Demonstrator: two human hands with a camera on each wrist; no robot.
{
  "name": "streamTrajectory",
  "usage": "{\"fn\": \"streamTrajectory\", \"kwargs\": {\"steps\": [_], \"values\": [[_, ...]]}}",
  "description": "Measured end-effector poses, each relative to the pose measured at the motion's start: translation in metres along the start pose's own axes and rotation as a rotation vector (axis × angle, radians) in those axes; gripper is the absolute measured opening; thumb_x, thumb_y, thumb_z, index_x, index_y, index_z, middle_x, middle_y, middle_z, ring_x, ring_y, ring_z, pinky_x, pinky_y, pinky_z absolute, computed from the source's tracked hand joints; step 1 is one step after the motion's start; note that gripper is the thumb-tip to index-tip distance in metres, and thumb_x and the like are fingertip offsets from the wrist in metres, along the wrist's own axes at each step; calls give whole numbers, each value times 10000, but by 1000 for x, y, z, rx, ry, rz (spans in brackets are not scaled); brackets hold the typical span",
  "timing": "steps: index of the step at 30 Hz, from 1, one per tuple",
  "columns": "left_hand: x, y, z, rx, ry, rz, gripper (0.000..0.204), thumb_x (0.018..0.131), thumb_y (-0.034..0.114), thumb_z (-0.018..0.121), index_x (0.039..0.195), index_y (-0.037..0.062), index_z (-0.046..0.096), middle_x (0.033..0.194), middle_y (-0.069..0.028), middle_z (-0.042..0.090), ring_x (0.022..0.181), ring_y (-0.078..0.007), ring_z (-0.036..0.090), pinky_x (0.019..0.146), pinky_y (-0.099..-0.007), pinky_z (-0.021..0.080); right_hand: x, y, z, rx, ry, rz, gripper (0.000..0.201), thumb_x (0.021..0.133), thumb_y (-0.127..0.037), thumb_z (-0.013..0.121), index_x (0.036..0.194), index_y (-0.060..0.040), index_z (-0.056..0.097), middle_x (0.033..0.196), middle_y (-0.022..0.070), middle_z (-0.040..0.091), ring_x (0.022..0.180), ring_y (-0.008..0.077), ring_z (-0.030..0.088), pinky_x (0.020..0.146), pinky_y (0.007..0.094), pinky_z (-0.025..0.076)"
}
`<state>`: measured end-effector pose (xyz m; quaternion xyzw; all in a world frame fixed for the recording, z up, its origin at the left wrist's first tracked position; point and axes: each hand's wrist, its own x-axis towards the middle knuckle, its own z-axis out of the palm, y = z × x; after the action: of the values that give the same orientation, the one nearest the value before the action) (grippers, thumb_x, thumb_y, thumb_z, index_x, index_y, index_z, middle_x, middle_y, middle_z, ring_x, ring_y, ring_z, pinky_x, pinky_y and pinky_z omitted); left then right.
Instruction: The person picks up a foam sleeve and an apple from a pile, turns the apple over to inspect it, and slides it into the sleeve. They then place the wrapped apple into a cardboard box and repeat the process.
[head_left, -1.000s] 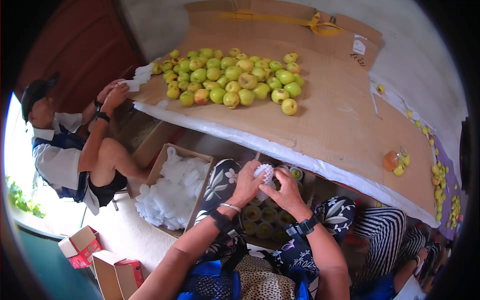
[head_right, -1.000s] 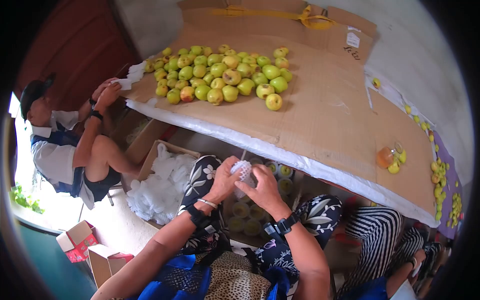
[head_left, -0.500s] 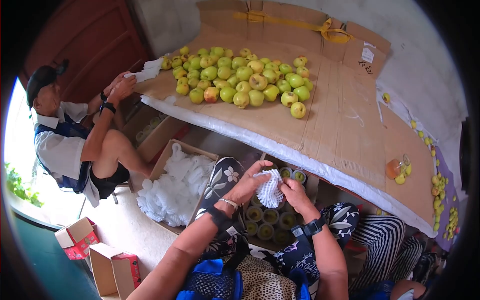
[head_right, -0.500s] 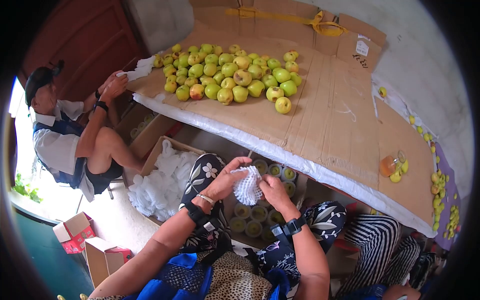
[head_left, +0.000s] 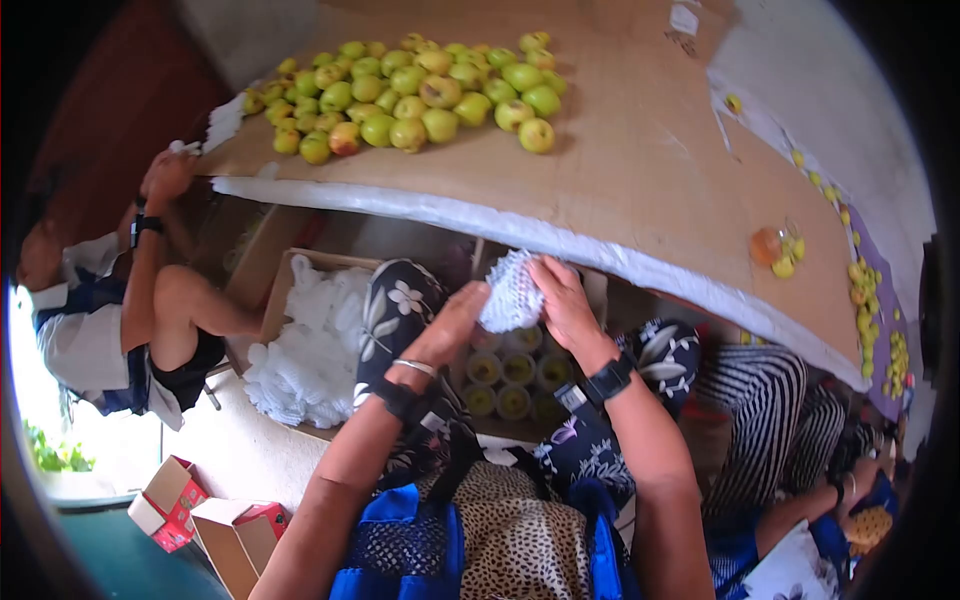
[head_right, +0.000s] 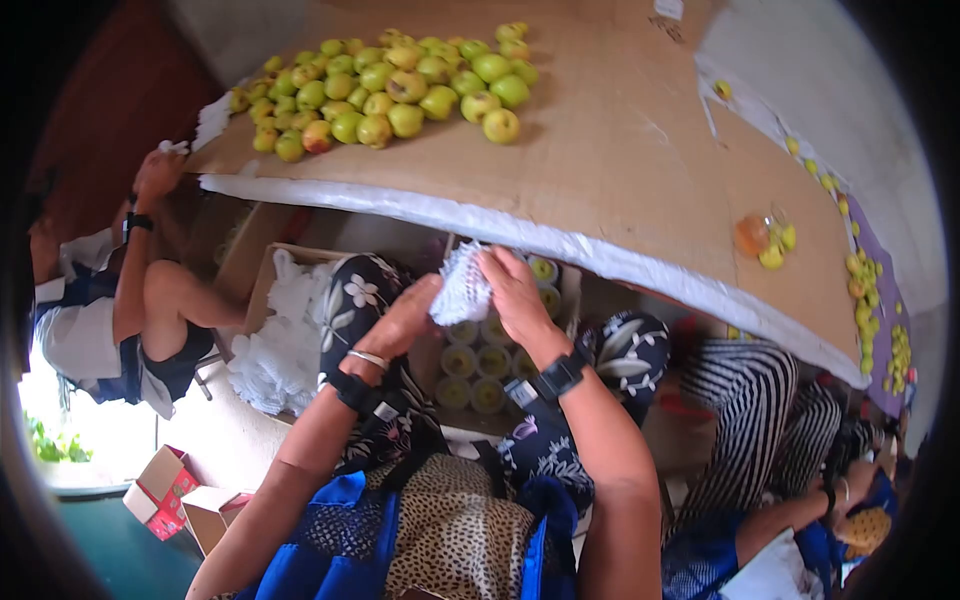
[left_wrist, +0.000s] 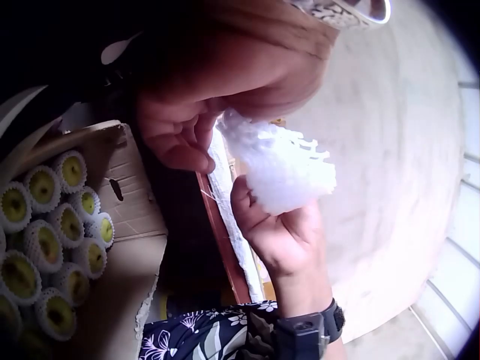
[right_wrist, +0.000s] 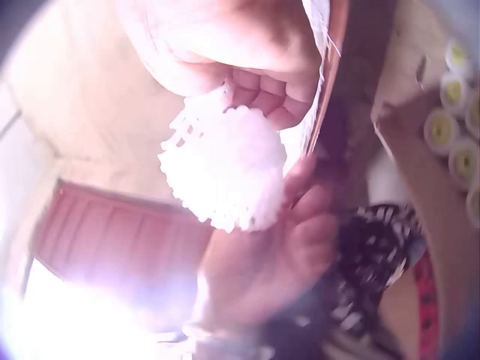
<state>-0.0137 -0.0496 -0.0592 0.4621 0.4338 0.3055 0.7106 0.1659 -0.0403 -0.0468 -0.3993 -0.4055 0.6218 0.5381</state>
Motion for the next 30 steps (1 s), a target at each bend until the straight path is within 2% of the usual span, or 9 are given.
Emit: {"fn": "streamTrajectory", "kwargs": {"steps": [1, 4, 10, 13, 14, 18, 24, 27, 30], "values": [[0, 0, 0, -18, 32, 32, 316, 945, 390, 373, 1020, 112, 503, 833, 9, 536, 663, -83, 498, 530, -226, 415, 3, -1, -4, -249, -21, -77, 181, 894, -161, 532, 895, 13, 580, 778, -2, 575, 733, 47, 512, 633, 222, 431], [1, -1, -7, -125, 148, 127, 268, 954, 335, 385, 956, 107, 524, 708, 25, 526, 554, -52, 454, 479, -203, 371, 4, -11, -6, -395, -7, -207, 196, 875, -142, 556, 935, 43, 582, 743, 16, 598, 671, 45, 503, 604, 222, 427], [-4, 17, -2, -465, 70, 127, 331, 959, 311, 356, 1190, 84, 429, 1086, -28, 538, 901, -123, 551, 703, -289, 487, 0, -13, -7, -429, 52, -112, 323, 833, -167, 618, 1074, 29, 526, 802, 57, 625, 724, 78, 553, 658, 240, 454], [-2, 14, -4, -502, 55, 147, 366, 952, 326, 374, 1238, 100, 406, 1168, -41, 523, 980, -161, 569, 770, -329, 509, 2, -7, 0, -379, -61, -160, 394, 808, -191, 647, 1097, 35, 505, 854, 70, 628, 757, 96, 570, 684, 256, 467], [-2, 14, -4, -515, 50, 163, 375, 952, 314, 372, 1255, 95, 398, 1173, -44, 526, 991, -167, 565, 783, -339, 505, -5, -10, 0, -601, -30, -250, 381, 796, -205, 659, 1056, 44, 531, 890, 77, 628, 779, 114, 577, 704, 265, 474], [-3, 19, -2, -578, 3, 162, 372, 953, 293, 364, 1261, 85, 391, 1173, -52, 525, 982, -167, 568, 743, -322, 520, -3, -9, -6, -323, -26, 112, 258, 824, -210, 623, 964, 4, 593, 835, 31, 614, 724, 62, 550, 628, 207, 454], [-4, 12, -7, -446, -65, -35, 372, 952, 276, 366, 1269, 83, 380, 1096, -84, 569, 876, -195, 615, 664, -295, 540, -3, -4, -5, 49, -53, 177, 168, 877, -182, 560, 976, -51, 596, 832, -20, 591, 729, 38, 542, 618, 190, 447], [-6, 12, -4, -329, -181, -164, 409, 939, 305, 407, 1282, 86, 373, 1063, -119, 586, 825, -222, 636, 654, -296, 544, -3, -5, -7, 255, -73, 205, 199, 886, -161, 541, 1050, -49, 561, 916, 3, 587, 810, 75, 558, 688, 222, 468], [-10, 19, 4, -274, -307, -254, 454, 924, 332, 444, 1299, 88, 368, 1090, -167, 574, 846, -245, 638, 669, -310, 544, -4, -13, -2, 435, -76, 189, 289, 910, -148, 491, 1173, -28, 494, 1089, 49, 557, 996, 139, 538, 879, 291, 433]]}}
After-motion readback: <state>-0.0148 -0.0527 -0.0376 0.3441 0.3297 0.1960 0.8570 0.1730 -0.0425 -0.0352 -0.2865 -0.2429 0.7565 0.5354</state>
